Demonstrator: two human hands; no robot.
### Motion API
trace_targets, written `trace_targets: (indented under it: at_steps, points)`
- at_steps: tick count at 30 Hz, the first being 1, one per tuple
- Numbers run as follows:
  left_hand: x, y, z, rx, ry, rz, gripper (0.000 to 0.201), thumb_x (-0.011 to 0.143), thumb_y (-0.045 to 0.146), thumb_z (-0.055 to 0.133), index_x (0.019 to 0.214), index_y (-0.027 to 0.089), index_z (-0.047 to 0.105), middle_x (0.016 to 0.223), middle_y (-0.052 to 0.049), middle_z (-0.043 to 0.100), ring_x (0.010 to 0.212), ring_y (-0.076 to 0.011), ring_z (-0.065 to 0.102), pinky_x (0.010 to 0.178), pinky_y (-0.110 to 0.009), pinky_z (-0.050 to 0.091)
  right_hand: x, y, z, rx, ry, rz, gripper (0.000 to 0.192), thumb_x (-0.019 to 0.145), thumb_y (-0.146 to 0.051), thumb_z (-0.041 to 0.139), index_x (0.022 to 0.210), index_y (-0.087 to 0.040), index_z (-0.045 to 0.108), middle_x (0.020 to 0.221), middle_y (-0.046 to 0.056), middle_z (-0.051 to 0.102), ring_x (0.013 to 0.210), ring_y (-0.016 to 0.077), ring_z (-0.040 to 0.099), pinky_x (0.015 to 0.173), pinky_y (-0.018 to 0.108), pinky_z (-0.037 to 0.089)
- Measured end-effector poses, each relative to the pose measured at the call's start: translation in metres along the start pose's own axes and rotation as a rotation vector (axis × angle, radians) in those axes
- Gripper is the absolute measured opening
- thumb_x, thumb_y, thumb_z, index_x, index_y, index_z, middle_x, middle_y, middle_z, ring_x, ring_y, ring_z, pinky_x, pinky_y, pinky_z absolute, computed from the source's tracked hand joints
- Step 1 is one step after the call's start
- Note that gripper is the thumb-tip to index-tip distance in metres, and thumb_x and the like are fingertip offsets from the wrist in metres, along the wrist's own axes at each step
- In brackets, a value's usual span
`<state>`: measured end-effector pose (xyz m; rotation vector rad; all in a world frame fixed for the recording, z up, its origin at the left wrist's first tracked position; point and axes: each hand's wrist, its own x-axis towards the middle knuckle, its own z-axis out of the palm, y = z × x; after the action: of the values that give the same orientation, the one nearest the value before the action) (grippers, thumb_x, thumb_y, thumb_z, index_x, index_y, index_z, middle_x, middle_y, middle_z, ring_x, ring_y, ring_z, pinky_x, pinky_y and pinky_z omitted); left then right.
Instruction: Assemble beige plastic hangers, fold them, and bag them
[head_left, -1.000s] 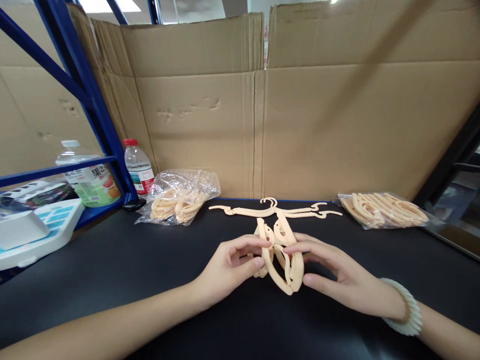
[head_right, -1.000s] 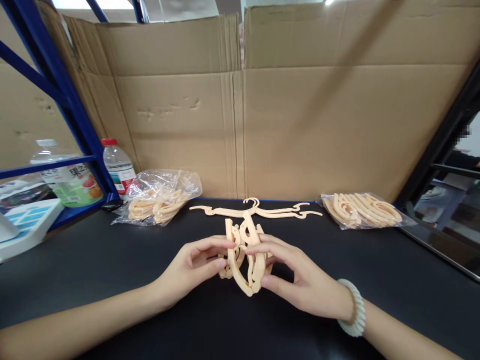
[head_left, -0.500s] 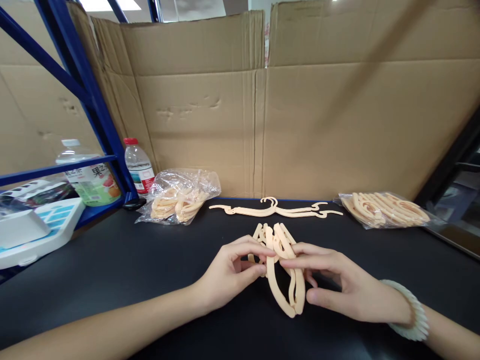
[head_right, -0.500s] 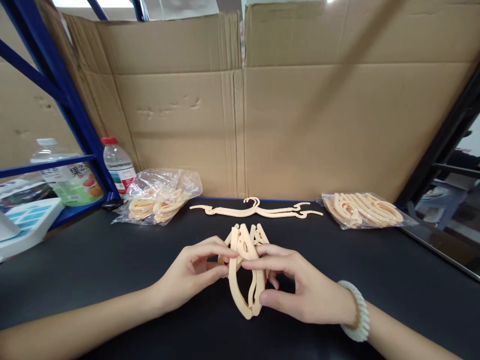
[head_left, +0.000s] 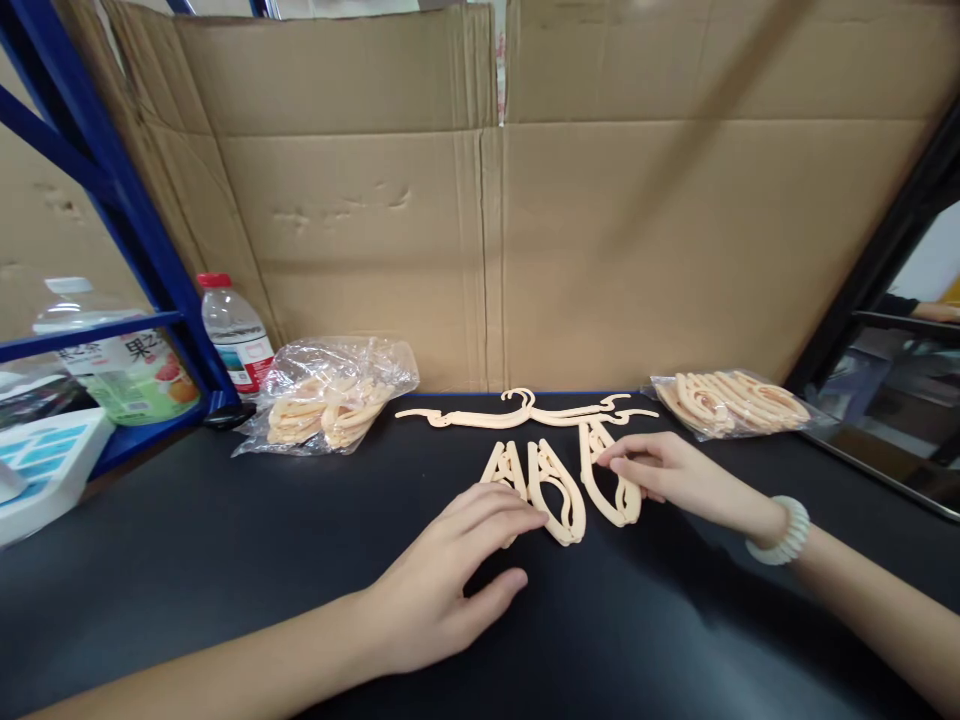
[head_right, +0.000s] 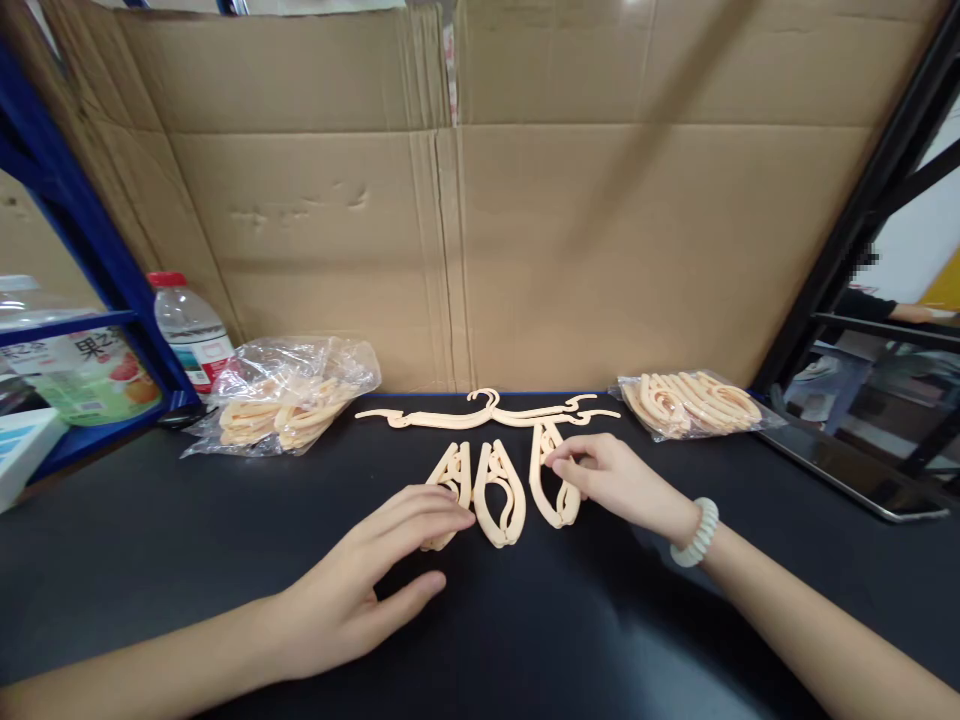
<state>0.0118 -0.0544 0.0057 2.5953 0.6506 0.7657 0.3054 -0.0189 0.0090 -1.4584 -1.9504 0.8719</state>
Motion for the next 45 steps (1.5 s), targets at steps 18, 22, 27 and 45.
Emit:
trace_targets:
  at_steps: [18, 22, 27, 45]
  points:
    - [-0.001, 0.005, -0.005, 0.216, -0.356, -0.131, 0.065, 0.092, 0.051, 0.045, 0.148, 0.033, 0.02, 0.156, -0.006, 0.019, 0.142, -0.0375, 0.009, 0.11, -0.066, 0.006, -0.022, -0.019, 0.014, -0.513, -0.104, -0.194, 0.059, 0.083, -0.046, 0.057, 0.135, -0.022, 0.045, 0.115, 0.009, 0.052, 0.09, 0.0229, 0.059, 0.085, 0.04, 0.049]
    - [-0.001, 0.005, -0.005, 0.235, -0.364, -0.148, 0.064, 0.092, 0.052, 0.043, 0.149, 0.032, 0.02, 0.156, -0.006, 0.015, 0.142, -0.0368, 0.008, 0.111, -0.065, 0.007, -0.023, -0.019, 0.015, -0.532, -0.1, -0.208, 0.056, 0.083, -0.044, 0.057, 0.134, -0.023, 0.047, 0.115, 0.009, 0.052, 0.097, 0.0241, 0.057, 0.088, 0.042, 0.049]
    - [0.0, 0.002, -0.004, 0.248, -0.322, -0.18, 0.061, 0.091, 0.053, 0.044, 0.146, 0.031, 0.029, 0.155, -0.005, 0.023, 0.143, -0.0355, 0.013, 0.111, -0.065, 0.006, -0.02, -0.019, 0.015, -0.489, -0.075, -0.251, 0.053, 0.084, -0.042, 0.057, 0.133, -0.024, 0.048, 0.121, 0.009, 0.051, 0.1, 0.0228, 0.057, 0.09, 0.039, 0.048]
    - [0.005, -0.012, -0.015, 0.196, -0.309, -0.105, 0.059, 0.089, 0.042, 0.054, 0.142, 0.029, 0.035, 0.151, -0.009, 0.034, 0.142, -0.0346, 0.019, 0.111, -0.065, 0.005, -0.012, -0.015, 0.026, -0.363, -0.122, -0.408, 0.04, 0.092, -0.029, 0.049, 0.132, -0.026, 0.05, 0.131, 0.009, 0.046, 0.122, 0.0233, 0.046, 0.105, 0.042, 0.038]
